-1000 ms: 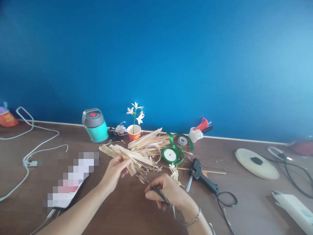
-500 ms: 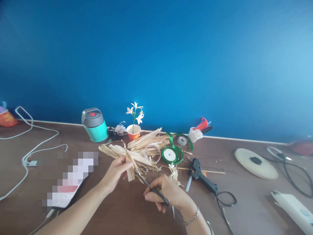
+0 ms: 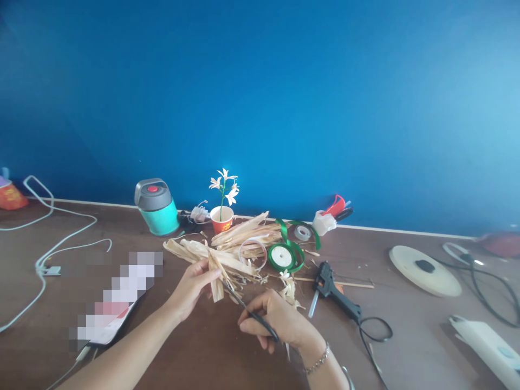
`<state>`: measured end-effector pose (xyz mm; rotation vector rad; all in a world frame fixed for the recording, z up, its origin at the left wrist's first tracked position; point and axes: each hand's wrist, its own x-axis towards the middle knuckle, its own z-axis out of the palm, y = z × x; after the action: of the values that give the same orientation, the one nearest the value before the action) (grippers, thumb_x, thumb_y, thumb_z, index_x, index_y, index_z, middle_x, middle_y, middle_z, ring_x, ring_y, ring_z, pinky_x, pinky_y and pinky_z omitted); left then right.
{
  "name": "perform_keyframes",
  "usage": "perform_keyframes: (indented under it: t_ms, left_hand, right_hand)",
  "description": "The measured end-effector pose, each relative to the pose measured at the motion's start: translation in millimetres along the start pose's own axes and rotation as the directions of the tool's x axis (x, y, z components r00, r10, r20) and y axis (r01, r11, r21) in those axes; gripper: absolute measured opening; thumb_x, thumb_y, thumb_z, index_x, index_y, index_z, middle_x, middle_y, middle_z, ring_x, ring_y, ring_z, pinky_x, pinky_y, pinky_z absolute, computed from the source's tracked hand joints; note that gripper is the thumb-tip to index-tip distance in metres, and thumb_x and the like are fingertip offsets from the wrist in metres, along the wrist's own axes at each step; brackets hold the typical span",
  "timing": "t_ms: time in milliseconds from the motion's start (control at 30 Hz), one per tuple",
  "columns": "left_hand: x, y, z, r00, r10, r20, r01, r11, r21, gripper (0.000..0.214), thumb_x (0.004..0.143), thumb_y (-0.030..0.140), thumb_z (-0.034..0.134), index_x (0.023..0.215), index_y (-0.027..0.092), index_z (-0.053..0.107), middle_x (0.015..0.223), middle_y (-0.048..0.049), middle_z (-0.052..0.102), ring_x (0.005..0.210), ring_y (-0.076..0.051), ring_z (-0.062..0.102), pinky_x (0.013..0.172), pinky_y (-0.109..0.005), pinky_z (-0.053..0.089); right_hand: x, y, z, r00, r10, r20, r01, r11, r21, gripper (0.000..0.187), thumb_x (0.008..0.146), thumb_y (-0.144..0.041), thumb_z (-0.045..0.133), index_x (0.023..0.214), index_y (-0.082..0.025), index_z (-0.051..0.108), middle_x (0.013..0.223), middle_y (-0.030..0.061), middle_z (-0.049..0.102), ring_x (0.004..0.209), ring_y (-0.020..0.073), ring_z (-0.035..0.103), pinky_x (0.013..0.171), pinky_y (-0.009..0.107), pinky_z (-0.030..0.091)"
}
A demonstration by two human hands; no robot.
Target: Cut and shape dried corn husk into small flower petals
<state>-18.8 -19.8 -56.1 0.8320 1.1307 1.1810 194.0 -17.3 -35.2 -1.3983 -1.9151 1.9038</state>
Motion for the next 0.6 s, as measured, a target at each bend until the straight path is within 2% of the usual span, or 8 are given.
perform_keyframes:
  t_ms: [367,500,600]
  left_hand:
    - [0,-2,-0.9,1.0,0.025,0.013,-0.025,1.0,-0.011,0.027,0.065,0.038,0.073,0.069,0.013,0.062,0.057,0.0003,0.06,0.042,-0.008,0.049,0.038,-0.018,0.035]
    - [0,-1,0.1,0.992,0.102,-0.079,-0.101,0.995,0.015,0.03,0.066,0.041,0.074,0.064,0.014,0.06,0.052,0.0031,0.055,0.04,-0.005,0.043,0.037,-0.016,0.03]
    - [0,-3,0.8,0.962,0.202,-0.186,-0.207,0.978,-0.01,0.031,0.067,0.041,0.075,0.063,0.014,0.06,0.047,0.007,0.045,0.04,-0.004,0.035,0.038,-0.015,0.027]
  right_hand:
    - [4,9,-2,1.0,0.005,-0.022,-0.006,1.0,-0.015,0.02,0.074,-0.032,0.066,0.079,-0.013,0.07,0.041,-0.005,0.055,0.031,0.0046,0.045,0.032,0.012,0.034]
    - [5,11,0,1.0,-0.007,-0.022,0.007,1.0,0.021,0.02,0.072,-0.031,0.068,0.081,-0.013,0.07,0.045,-0.004,0.058,0.035,0.0064,0.049,0.035,0.014,0.039]
    - [6,10,2,0.999,-0.052,0.015,0.051,0.995,0.085,0.022,0.07,-0.029,0.07,0.084,-0.013,0.068,0.052,-0.0027,0.061,0.043,0.0082,0.055,0.042,0.016,0.044]
